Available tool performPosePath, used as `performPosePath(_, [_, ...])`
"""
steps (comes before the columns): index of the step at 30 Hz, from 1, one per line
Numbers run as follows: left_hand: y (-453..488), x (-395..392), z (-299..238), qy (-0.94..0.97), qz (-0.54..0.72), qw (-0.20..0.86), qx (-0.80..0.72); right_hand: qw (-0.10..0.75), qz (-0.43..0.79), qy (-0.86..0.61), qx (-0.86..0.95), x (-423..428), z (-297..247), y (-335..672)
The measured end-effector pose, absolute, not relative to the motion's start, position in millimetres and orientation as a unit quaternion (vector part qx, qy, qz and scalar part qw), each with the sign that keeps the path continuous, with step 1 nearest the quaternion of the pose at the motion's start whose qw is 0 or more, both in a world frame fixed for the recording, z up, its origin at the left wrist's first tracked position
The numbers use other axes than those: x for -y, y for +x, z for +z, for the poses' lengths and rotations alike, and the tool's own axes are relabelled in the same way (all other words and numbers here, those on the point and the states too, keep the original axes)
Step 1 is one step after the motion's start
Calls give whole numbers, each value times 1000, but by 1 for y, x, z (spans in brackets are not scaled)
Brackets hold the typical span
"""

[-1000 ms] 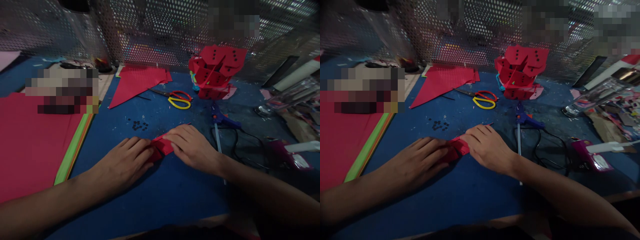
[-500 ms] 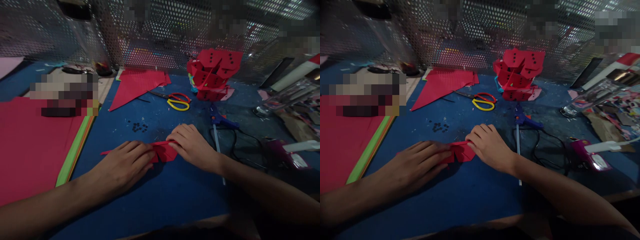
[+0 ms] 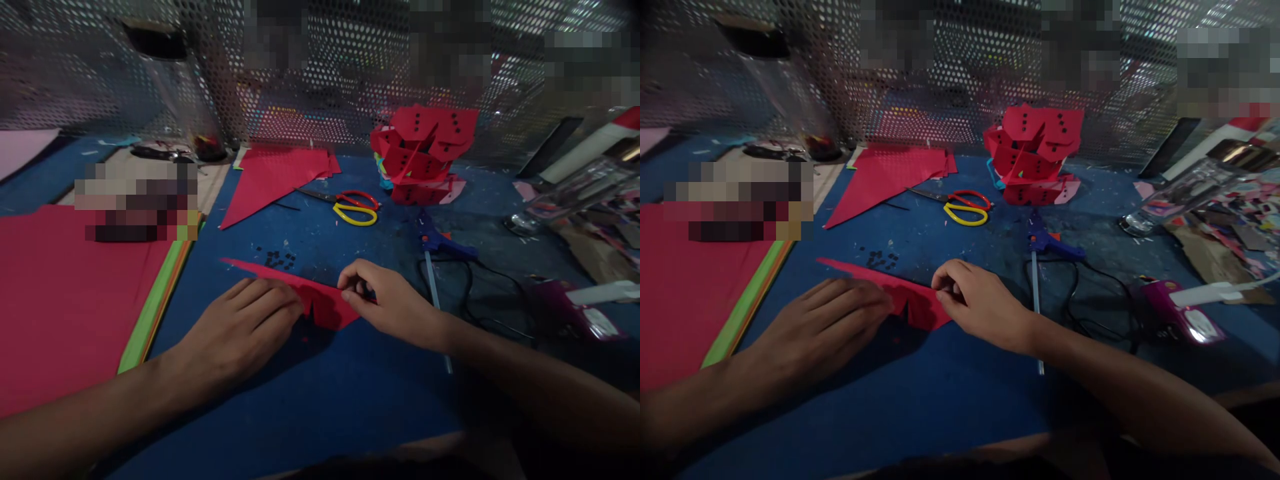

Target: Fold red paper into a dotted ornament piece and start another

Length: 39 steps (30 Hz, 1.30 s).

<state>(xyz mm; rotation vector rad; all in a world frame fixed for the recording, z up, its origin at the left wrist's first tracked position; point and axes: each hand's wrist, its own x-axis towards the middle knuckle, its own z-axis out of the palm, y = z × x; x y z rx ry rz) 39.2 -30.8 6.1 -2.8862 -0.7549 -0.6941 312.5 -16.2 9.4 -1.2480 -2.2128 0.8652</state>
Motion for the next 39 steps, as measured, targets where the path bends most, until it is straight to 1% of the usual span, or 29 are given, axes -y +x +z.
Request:
performPosePath(3, [41, 27, 7, -937, -228, 60, 258, 263, 312, -441, 800, 17, 9, 313])
performPosePath(6, [43, 23, 7, -932, -239, 78, 261, 278, 301, -419, 810, 18, 9, 313])
performPosePath(13, [46, 22, 1, -924, -262, 48, 276, 241, 297, -382, 841, 20, 8, 313])
performPosePath(19, [42, 23, -4, -929, -248, -3, 273, 199, 249, -377, 870, 22, 8, 313])
performPosePath(24, [43, 25, -8, -925, -253, -57, 276, 208, 195, -365, 886, 22, 8, 311])
performPosePath(29, [45, 26, -10, -919, -259, -88, 283, 198, 175, -332, 905, 21, 6, 308])
performPosePath(32, [46, 24, -9, -920, -255, -97, 281, 187, 160, -319, 915, 20, 4, 307])
performPosePath(39, [47, 21, -8, -922, -255, -78, 281, 175, 115, -303, 930, 19, 0, 306])
